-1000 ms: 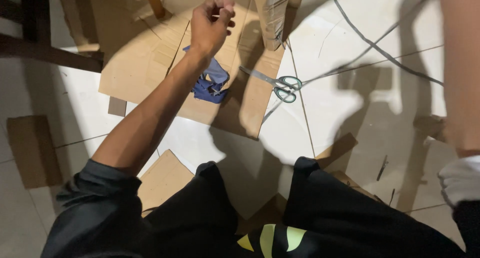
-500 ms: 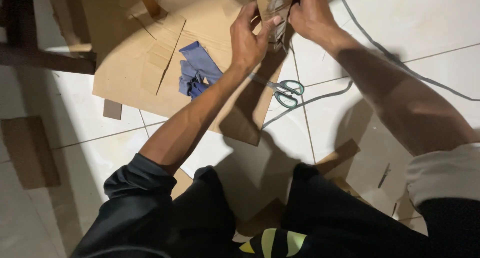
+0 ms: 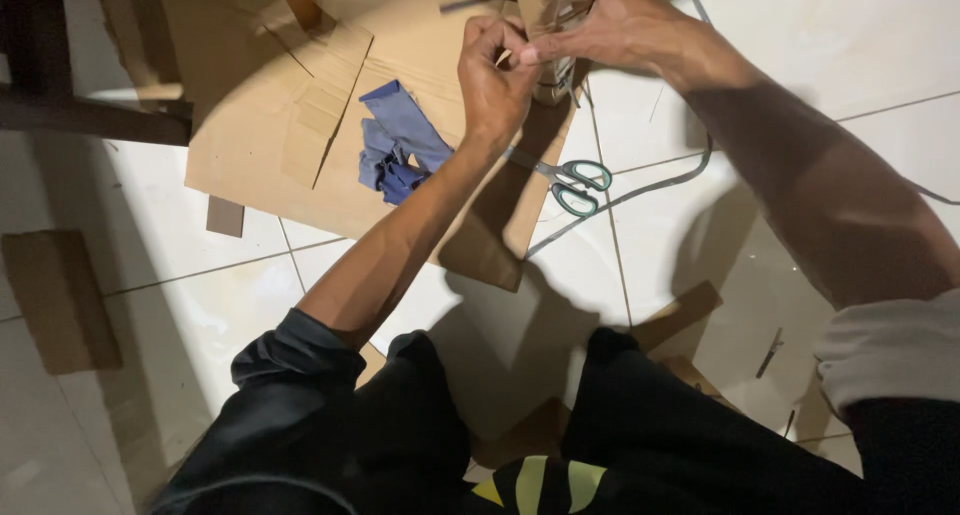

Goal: Wrapping furniture legs with cardboard and securing them with tape and ties for protection.

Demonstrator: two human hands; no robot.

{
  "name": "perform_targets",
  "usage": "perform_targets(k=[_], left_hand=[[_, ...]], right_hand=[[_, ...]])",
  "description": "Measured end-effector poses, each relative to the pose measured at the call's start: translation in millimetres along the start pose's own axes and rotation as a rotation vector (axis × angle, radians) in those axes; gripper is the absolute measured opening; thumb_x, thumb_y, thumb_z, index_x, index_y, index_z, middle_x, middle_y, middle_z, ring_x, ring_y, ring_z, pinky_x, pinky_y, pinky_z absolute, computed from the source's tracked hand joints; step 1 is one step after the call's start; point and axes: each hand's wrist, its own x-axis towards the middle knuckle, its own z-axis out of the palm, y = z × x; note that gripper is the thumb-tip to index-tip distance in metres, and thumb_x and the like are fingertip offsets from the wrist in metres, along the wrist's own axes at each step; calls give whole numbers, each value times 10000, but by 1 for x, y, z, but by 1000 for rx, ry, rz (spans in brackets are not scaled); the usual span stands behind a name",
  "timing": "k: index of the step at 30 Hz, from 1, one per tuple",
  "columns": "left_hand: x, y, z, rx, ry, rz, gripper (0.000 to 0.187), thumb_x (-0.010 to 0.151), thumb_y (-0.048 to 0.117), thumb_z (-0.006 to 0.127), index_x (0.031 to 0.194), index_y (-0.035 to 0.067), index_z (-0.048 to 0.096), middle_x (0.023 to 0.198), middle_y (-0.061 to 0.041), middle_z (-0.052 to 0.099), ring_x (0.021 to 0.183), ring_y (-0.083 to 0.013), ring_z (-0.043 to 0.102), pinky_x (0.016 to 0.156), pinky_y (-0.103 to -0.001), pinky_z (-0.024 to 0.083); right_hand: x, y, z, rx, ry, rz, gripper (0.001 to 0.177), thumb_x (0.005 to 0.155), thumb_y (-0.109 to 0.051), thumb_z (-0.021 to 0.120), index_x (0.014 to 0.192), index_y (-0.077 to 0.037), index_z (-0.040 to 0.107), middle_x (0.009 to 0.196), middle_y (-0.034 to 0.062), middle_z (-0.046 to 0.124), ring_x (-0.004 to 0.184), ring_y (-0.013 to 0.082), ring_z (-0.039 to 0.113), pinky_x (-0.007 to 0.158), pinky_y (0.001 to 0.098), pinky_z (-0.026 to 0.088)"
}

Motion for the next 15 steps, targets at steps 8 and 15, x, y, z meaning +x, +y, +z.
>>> perform_targets(k=[8,15], left_hand=[[0,35,-18,-108,-61,-301,464,883,284,716,1267,186,475,1126,-126,702,1079,-261,711,968,-387,625],[38,54,-6,-50,168,-566,317,936,280,522,887,27,707,864,-152,792,814,-248,796,715,-437,774]], right_hand=[[5,4,-5,-269,121,240,497,800,-549,808,1168,-219,752,1157,-42,741,1061,87,644,880,261,472],[7,-1,-7,-457,45,378,664,768,-699,722,1243,-236,744,1249,57,708,1139,266,620,894,359,458]])
